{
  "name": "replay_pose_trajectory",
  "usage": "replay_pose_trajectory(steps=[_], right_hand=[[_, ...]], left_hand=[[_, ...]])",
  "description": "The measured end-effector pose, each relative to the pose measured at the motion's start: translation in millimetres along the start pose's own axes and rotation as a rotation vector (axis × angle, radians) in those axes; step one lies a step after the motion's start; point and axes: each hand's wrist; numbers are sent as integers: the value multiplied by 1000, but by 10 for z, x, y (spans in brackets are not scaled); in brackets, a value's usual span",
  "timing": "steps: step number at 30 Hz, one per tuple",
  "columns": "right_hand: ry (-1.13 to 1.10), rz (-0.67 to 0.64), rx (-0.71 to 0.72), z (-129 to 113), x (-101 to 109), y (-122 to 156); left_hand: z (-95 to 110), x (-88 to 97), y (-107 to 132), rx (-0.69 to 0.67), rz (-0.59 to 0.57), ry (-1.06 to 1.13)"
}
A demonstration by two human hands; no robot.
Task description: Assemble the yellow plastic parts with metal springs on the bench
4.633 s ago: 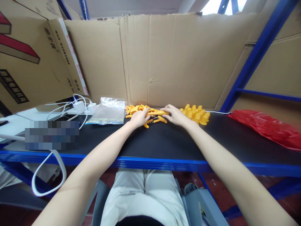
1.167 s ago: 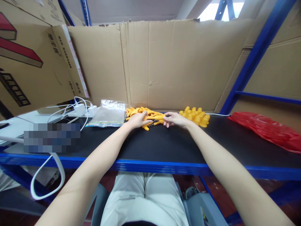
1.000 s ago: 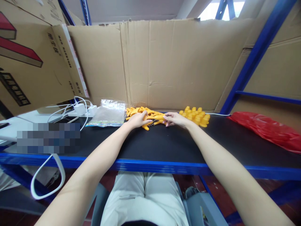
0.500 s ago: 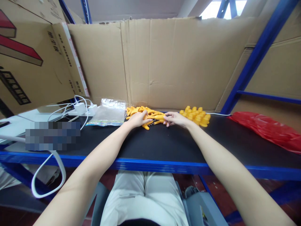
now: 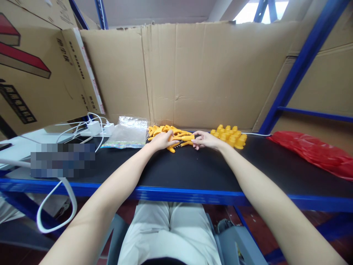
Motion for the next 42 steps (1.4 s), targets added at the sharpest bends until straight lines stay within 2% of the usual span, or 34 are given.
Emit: replay_pose_trajectory(steps=[8,16,25,32,36,39,42], right_hand=[[63,-4,-30,-27,-18,4],[-18,-9,-37,-10,-47,-42],[-52,68,-57,-6,-92,-72],[-78,94,-129,-41,-116,-68],[-128,11,-46,-35,-100,-48],[-111,7,45,-3,-80,-53],[-65,-1,64,34,-57,-65]], left_hand=[[11,24,15,7,-4,-5],[30,36,21,17,-11,-25],[95,55,37,-11,21,-14],[97,48,16,23,29,-39],[57,39,3,52,23,-31],[34,36,2,45,25,-40],[37,38,9,31,25,-59]])
Point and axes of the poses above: each hand's wrist, its own y-axis away from the middle knuckle, its own x-axis out of the back of the hand, z = x × y, and after that the axes turned 13 degrees about -z, right-handed
